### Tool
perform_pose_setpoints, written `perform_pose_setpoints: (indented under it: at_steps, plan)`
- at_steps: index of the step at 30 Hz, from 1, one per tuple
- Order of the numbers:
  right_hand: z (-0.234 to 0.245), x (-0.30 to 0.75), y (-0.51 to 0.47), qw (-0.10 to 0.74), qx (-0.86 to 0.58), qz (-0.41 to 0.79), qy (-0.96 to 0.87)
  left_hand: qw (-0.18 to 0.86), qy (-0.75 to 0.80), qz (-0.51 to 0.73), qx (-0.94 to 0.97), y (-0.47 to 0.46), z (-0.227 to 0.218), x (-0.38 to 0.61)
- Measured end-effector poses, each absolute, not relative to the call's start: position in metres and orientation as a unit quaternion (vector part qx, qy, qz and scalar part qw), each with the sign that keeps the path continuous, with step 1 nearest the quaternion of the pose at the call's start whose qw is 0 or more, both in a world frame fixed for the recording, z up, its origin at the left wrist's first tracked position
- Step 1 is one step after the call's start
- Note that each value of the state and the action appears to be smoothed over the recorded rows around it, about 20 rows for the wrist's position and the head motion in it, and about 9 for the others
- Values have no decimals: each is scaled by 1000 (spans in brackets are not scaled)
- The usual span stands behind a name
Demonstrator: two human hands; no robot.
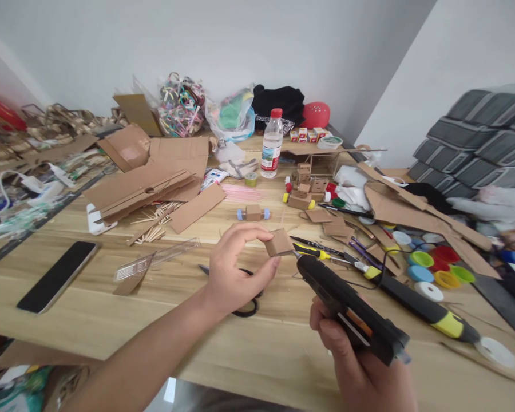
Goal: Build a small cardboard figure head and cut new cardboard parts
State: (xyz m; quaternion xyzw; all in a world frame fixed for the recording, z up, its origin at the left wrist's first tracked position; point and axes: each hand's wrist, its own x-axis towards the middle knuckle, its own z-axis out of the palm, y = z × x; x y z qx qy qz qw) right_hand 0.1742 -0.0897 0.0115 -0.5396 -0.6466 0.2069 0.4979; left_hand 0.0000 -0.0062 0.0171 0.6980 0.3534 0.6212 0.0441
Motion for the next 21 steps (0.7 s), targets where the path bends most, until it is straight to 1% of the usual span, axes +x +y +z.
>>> perform_pose_setpoints:
  at_steps: [11,21]
  plan:
    - [13,167,-90,509,-521,233,-645,48,333,631,699,-5,18,0]
    - [11,170,-90,508,-522,206,-654,53,336,634,694,-6,17,0]
